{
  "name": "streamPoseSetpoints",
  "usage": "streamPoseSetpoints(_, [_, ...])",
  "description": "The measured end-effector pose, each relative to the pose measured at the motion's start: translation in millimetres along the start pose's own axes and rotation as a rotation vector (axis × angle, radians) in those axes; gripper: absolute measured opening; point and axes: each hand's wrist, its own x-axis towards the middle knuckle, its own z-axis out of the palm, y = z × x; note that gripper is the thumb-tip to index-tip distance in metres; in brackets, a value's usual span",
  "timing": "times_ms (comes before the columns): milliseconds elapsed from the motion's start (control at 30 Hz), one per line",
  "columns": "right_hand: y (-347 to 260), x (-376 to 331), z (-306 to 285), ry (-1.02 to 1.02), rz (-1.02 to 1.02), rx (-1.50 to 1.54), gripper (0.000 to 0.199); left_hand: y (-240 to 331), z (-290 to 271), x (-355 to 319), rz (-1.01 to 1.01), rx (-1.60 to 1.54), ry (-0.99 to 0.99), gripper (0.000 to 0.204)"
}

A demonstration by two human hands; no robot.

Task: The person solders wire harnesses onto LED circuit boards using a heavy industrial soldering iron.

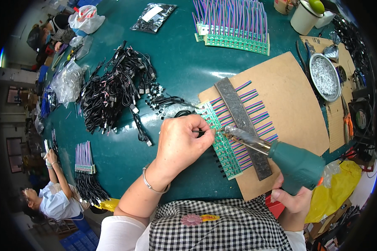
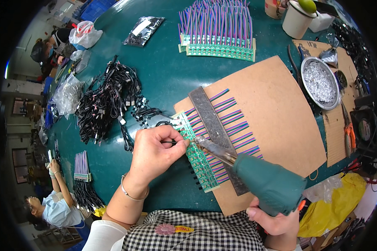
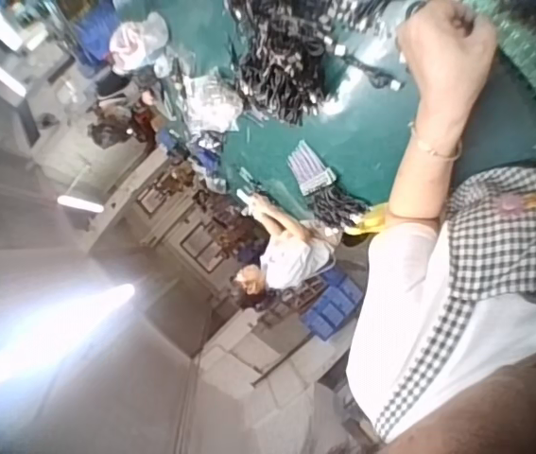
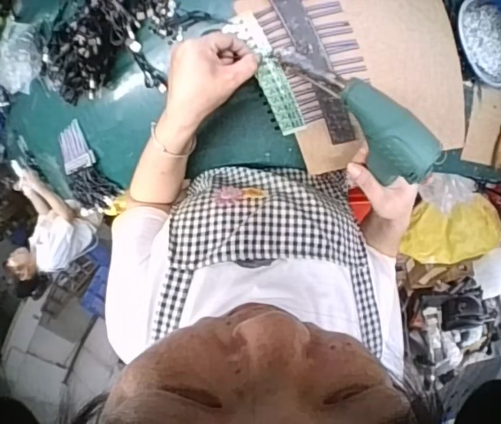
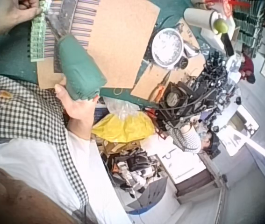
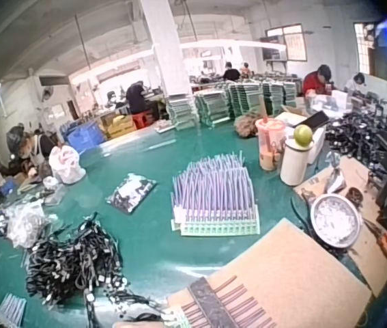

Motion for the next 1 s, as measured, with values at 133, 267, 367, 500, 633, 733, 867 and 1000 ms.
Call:
streamPoseSetpoints(133, [-3.4,4.0,2.0,0.087,-0.085,0.152,0.059,3.6,-0.4,0.9,-0.017,0.005,-0.011,0.015])
streamPoseSetpoints(267, [-3.9,4.8,-0.2,0.091,-0.113,0.150,0.066,2.8,-0.4,0.9,-0.009,-0.006,0.008,0.015])
streamPoseSetpoints(367, [-2.1,3.3,-0.9,0.088,-0.123,0.160,0.068,4.9,-2.0,0.9,-0.030,0.005,0.001,0.015])
streamPoseSetpoints(500, [-2.1,4.3,-0.5,0.078,-0.148,0.158,0.069,5.7,-2.5,1.0,-0.084,0.041,-0.028,0.012])
streamPoseSetpoints(633, [3.9,2.7,-10.7,-0.011,-0.161,0.124,0.066,7.1,-3.0,1.3,-0.104,0.037,-0.047,0.012])
streamPoseSetpoints(733, [6.3,2.3,-11.3,-0.096,-0.172,0.034,0.062,2.6,-0.6,0.2,-0.035,-0.003,-0.025,0.013])
streamPoseSetpoints(867, [-2.3,7.0,-1.0,-0.077,-0.115,0.066,0.049,4.1,-2.2,0.8,-0.048,0.006,-0.031,0.013])
streamPoseSetpoints(1000, [-4.1,11.0,-2.5,-0.084,-0.167,0.064,0.053,3.8,-2.8,1.3,-0.065,0.001,-0.041,0.013])
